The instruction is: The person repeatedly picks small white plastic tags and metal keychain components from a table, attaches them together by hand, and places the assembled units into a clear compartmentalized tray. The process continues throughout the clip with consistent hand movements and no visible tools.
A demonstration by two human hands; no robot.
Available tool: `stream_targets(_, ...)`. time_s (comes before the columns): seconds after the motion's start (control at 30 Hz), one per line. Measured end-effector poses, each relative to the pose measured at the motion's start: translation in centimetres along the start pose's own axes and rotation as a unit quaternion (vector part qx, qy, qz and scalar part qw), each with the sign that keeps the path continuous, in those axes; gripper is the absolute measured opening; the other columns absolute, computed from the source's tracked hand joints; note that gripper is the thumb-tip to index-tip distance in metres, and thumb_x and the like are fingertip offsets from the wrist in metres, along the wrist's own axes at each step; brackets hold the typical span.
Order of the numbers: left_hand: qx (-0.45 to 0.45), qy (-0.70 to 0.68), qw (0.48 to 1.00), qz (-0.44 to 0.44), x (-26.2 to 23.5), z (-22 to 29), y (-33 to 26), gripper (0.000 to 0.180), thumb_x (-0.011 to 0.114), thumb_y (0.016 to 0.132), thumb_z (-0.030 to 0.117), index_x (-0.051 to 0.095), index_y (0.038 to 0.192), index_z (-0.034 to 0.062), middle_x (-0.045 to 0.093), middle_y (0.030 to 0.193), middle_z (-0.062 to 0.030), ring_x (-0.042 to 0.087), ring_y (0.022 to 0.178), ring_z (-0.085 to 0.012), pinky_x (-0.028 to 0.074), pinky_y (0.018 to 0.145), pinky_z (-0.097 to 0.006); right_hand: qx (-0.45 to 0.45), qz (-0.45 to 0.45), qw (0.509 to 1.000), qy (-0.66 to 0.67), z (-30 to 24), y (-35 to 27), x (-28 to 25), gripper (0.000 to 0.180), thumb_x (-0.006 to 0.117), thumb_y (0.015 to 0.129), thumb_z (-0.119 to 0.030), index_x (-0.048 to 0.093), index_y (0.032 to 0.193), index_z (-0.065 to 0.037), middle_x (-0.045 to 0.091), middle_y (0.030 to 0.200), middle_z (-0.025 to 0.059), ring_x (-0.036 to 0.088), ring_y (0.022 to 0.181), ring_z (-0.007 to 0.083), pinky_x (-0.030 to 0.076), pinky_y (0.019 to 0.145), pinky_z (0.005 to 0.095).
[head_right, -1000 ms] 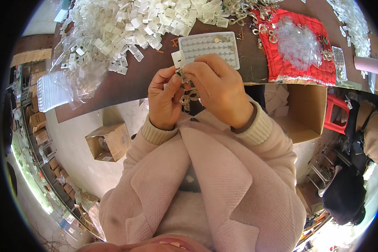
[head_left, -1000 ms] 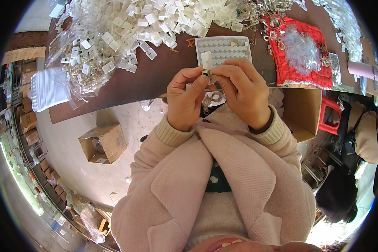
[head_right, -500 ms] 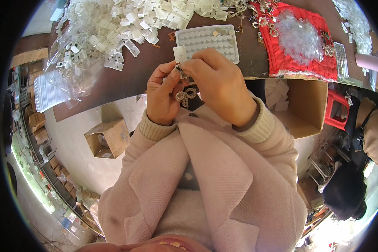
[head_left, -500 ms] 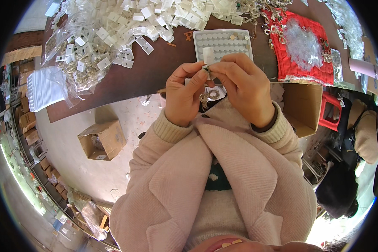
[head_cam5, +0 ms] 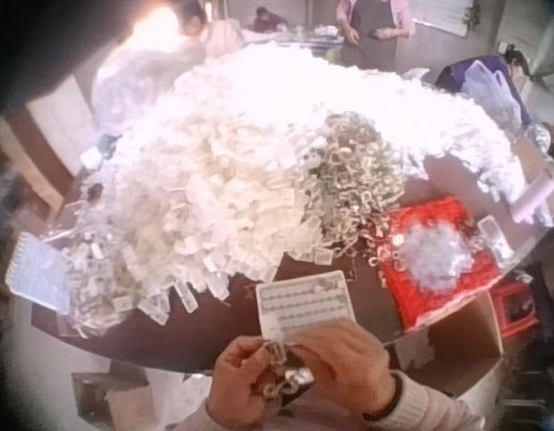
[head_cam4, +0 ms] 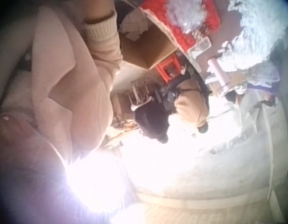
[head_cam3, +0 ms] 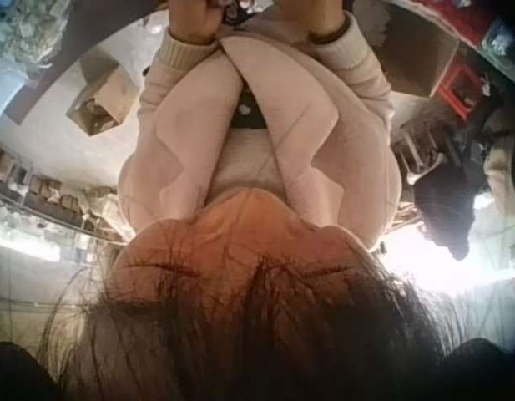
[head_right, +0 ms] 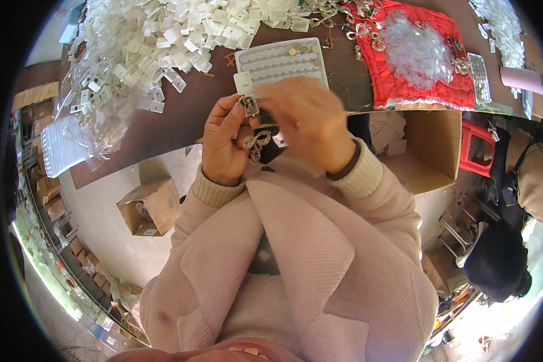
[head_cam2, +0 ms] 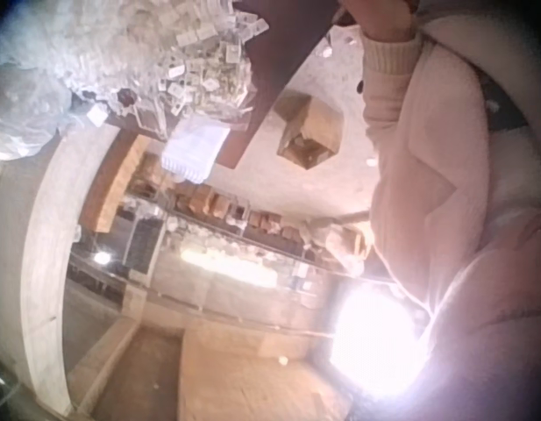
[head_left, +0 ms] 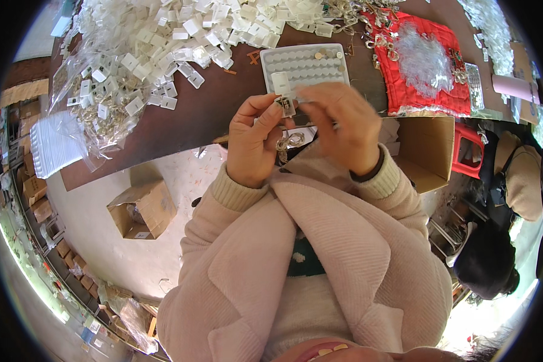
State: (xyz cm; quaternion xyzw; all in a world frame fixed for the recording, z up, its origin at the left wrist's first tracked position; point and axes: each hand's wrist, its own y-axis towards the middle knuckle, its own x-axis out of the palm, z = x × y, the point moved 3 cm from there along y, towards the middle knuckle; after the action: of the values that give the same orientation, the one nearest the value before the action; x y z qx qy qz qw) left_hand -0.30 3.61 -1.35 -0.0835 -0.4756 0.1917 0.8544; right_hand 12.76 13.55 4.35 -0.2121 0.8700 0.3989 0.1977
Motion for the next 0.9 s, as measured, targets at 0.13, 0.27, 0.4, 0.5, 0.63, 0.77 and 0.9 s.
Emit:
stream_targets(0.13, 0.028, 0.001, 1.0, -0.01, 0.3, 0.0, 0.2, 0.019, 0.065, 0.096, 0.007, 0.061, 0.113, 0.002, 0.07, 0.108, -0.0162, 0.067, 0.079, -0.0146, 0.047, 0.058, -0.017, 0.092, 0.019, 0.982, -0.163, 4.1, -0.3, -1.6, 0.02, 0.072, 0.081, -0.002, 0.074, 0.1, -0.006, 0.067, 0.087, 0.008, 0.064, 0.08, 0.0277, 0.053, 0.07, 0.0361)
stream_targets(0.27, 0.013, -0.003, 1.0, -0.006, 0.3, 0.0, 0.3, 0.018, 0.064, 0.097, 0.006, 0.061, 0.114, 0.0025, 0.07, 0.109, -0.0175, 0.068, 0.081, -0.0151, 0.044, 0.054, -0.016, 0.09, 0.0, 0.971, -0.22, 5.8, -0.6, -1.5, 0.017, 0.073, 0.081, -0.003, 0.073, 0.097, -0.006, 0.065, 0.086, 0.0073, 0.063, 0.081, 0.0272, 0.052, 0.07, 0.0371)
stream_targets(0.4, 0.001, 0.003, 1.0, -0.004, 0.2, 0.2, 0.3, 0.018, 0.063, 0.097, 0.005, 0.06, 0.114, 0.0029, 0.07, 0.11, -0.0178, 0.07, 0.083, -0.0159, 0.04, 0.048, -0.014, 0.108, 0.004, 0.986, -0.131, 3.9, -0.1, -1.4, 0.016, 0.074, 0.081, 0.003, 0.073, 0.095, -0.004, 0.068, 0.085, 0.0094, 0.066, 0.075, 0.0255, 0.052, 0.067, 0.0323)
stream_targets(0.5, 0.008, -0.003, 1.0, -0.012, 0.3, 0.0, 0.2, 0.019, 0.065, 0.096, 0.006, 0.06, 0.114, 0.0026, 0.071, 0.105, -0.0139, 0.07, 0.082, -0.0149, 0.037, 0.046, -0.014, 0.075, -0.026, 0.997, 0.016, 0.8, 0.3, -1.0, 0.017, 0.074, 0.08, 0.006, 0.072, 0.095, -0.003, 0.07, 0.084, 0.0107, 0.068, 0.073, 0.0247, 0.053, 0.066, 0.0319)
stream_targets(0.63, 0.024, 0.005, 0.999, -0.021, 0.4, -0.1, 0.0, 0.019, 0.067, 0.095, 0.008, 0.062, 0.112, 0.0022, 0.07, 0.099, -0.0092, 0.07, 0.079, -0.0135, 0.037, 0.046, -0.014, 0.034, 0.0, 0.999, 0.038, -1.2, 1.0, 0.0, 0.018, 0.074, 0.076, 0.004, 0.07, 0.091, -0.004, 0.07, 0.086, 0.008, 0.065, 0.074, 0.0269, 0.052, 0.064, 0.034)
stream_targets(0.77, 0.013, 0.007, 1.0, -0.002, 0.3, -0.1, -0.3, 0.018, 0.069, 0.094, 0.009, 0.064, 0.11, 0.0019, 0.07, 0.098, -0.0072, 0.068, 0.075, -0.0124, 0.042, 0.051, -0.015, 0.058, -0.059, 0.995, 0.05, -1.1, 1.1, 0.0, 0.019, 0.075, 0.074, 0.002, 0.071, 0.091, -0.005, 0.07, 0.086, 0.0077, 0.066, 0.075, 0.0269, 0.052, 0.066, 0.0344)
stream_targets(0.9, 0.007, -0.03, 1.0, 0.006, 0.4, -0.1, -0.3, 0.018, 0.068, 0.095, 0.008, 0.065, 0.111, 0.0013, 0.07, 0.097, -0.0066, 0.066, 0.075, -0.012, 0.047, 0.059, -0.018, 0.053, -0.071, 0.992, 0.086, -1.1, 1.0, 0.0, 0.022, 0.077, 0.073, -0.001, 0.073, 0.095, -0.005, 0.07, 0.088, 0.0082, 0.066, 0.077, 0.027, 0.051, 0.068, 0.0346)
